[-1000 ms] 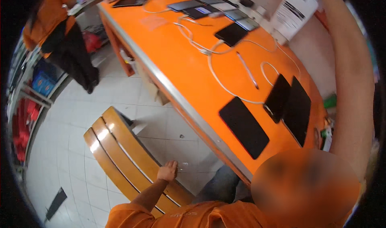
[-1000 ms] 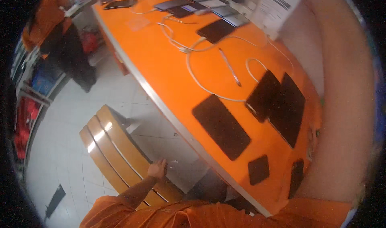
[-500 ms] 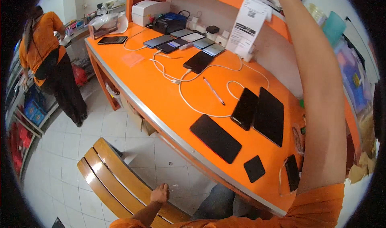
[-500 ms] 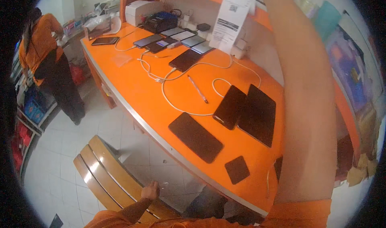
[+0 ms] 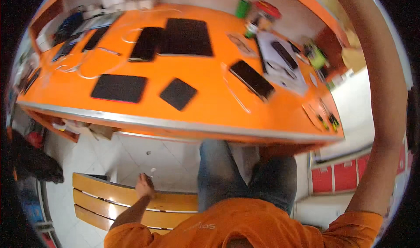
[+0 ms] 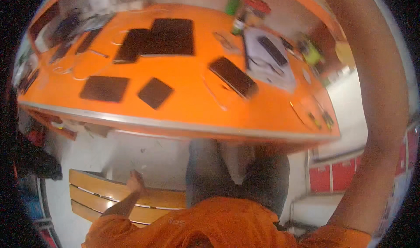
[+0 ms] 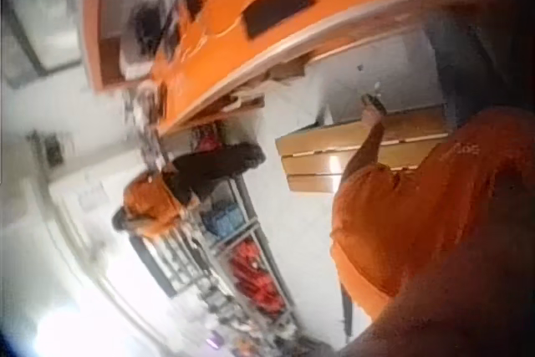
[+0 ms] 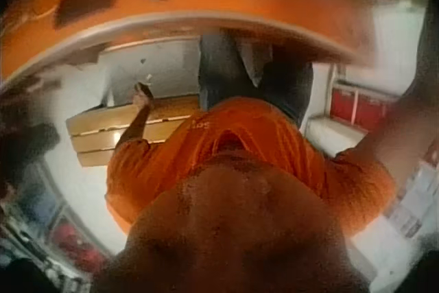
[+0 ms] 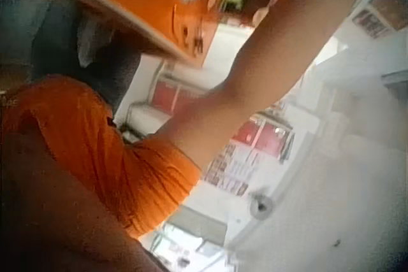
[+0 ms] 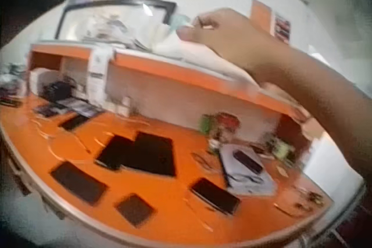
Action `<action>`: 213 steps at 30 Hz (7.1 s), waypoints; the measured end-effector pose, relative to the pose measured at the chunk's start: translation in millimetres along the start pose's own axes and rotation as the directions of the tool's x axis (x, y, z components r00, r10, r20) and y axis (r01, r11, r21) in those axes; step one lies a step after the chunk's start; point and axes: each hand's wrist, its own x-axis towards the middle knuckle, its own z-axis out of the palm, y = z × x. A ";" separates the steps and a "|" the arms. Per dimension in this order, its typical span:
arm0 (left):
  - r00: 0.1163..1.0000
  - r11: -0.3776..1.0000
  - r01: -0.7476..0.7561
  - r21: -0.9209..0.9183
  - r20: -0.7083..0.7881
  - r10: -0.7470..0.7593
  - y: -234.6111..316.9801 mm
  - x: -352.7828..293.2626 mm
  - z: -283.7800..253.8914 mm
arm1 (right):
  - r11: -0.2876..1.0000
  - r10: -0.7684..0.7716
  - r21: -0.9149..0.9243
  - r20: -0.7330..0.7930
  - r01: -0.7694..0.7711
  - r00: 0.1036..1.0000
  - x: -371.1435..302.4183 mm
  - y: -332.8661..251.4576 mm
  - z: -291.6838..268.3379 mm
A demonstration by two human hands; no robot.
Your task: The person repairs a pair of glasses by reattaching a temple using a small screwdriver and then wipes the lenses with a cloth.
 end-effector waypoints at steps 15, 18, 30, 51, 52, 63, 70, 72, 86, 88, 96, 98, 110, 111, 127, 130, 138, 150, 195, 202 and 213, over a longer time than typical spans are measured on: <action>0.617 -0.009 0.530 -0.848 0.379 0.689 356.4 -101.5 -104.2 | 0.595 0.735 0.193 0.263 -0.780 0.626 -466.2 -28.9 117.2; 0.596 0.160 0.387 -0.908 0.379 0.708 399.0 -118.4 -131.5 | 0.411 0.843 0.556 0.070 -0.723 0.533 -466.5 -35.0 150.4; 0.438 0.506 0.075 -0.859 0.484 0.757 441.1 -140.6 -143.0 | -0.136 0.773 0.976 0.211 -0.168 0.599 -500.5 -32.5 158.1; 0.763 0.134 0.315 -0.940 0.335 0.553 458.9 -131.6 -44.9 | -0.374 0.817 0.910 0.415 -0.180 0.400 -519.2 1.4 239.3; 0.770 0.129 0.338 -0.932 0.353 0.531 459.8 -130.5 -42.7 | -0.281 0.829 0.927 0.365 -0.247 0.423 -522.7 3.8 244.1; 0.628 0.648 -0.210 -0.732 0.408 0.663 468.0 -75.4 -21.3 | 0.558 0.628 0.391 0.378 -0.732 0.680 -546.1 65.7 234.3; 0.657 0.619 0.005 -0.785 0.470 0.590 471.9 -82.9 -0.5 | 0.655 0.500 0.296 0.520 -0.695 0.692 -552.7 79.0 255.4; 0.710 0.573 0.084 -0.815 0.453 0.539 468.8 -85.1 5.6 | 0.692 0.512 0.235 0.506 -0.682 0.694 -548.3 74.8 258.4; 0.727 0.643 -0.302 -0.704 0.266 0.633 460.1 -84.7 11.6 | 0.720 0.611 0.188 0.284 -0.668 0.739 -555.3 54.8 290.4; 0.719 0.640 -0.389 -0.663 0.215 0.660 465.1 -85.2 4.9 | 0.725 0.619 0.147 0.290 -0.673 0.730 -555.1 52.2 292.6; 0.749 0.649 -0.407 -0.643 0.172 0.640 467.1 -89.3 3.2 | 0.780 0.557 0.189 0.227 -0.597 0.799 -560.4 50.0 296.9; 0.830 0.749 -0.235 -0.619 0.273 0.486 458.7 -96.2 12.4 | 0.792 0.529 0.214 0.224 -0.571 0.818 -558.5 49.1 296.9; 0.812 0.291 0.341 -0.894 0.436 0.388 464.7 -89.1 -22.7 | 0.221 0.793 0.870 0.104 -0.441 0.601 -553.8 49.0 271.4; 0.806 0.243 0.390 -0.888 0.457 0.377 473.2 -90.3 -27.6 | 0.147 0.787 0.929 0.098 -0.339 0.609 -550.0 44.5 269.5; 0.705 0.484 0.126 -0.866 0.422 0.570 487.5 -97.6 -74.6 | 0.392 0.722 0.849 -0.045 -0.355 0.690 -536.6 57.5 228.2; 0.692 0.484 -0.043 -0.874 0.323 0.645 485.0 -89.5 -78.9 | 0.563 0.674 0.739 -0.152 -0.369 0.723 -532.1 53.2 224.2; 0.781 0.029 -0.072 -0.997 -0.039 0.623 480.0 -87.0 -66.5 | 0.717 0.633 0.614 -0.375 -0.330 0.678 -513.4 32.4 216.8; 0.811 -0.004 0.073 -0.997 0.057 0.583 496.9 -113.6 -79.4 | 0.720 0.645 0.565 -0.330 -0.403 0.689 -513.8 16.7 206.0; 0.522 0.472 -0.655 -0.590 0.099 0.847 497.5 -109.5 -5.1 | 0.135 0.941 0.967 -0.057 -0.215 0.334 -548.5 25.3 283.5; 0.543 0.439 -0.736 -0.515 -0.062 0.837 498.1 -107.3 23.7 | -0.047 0.983 0.987 0.074 -0.157 0.171 -535.8 20.5 293.6; 0.646 0.525 -0.691 -0.497 -0.097 0.757 500.5 -112.2 34.1 | -0.236 0.970 0.970 0.239 -0.059 0.053 -519.0 27.1 303.4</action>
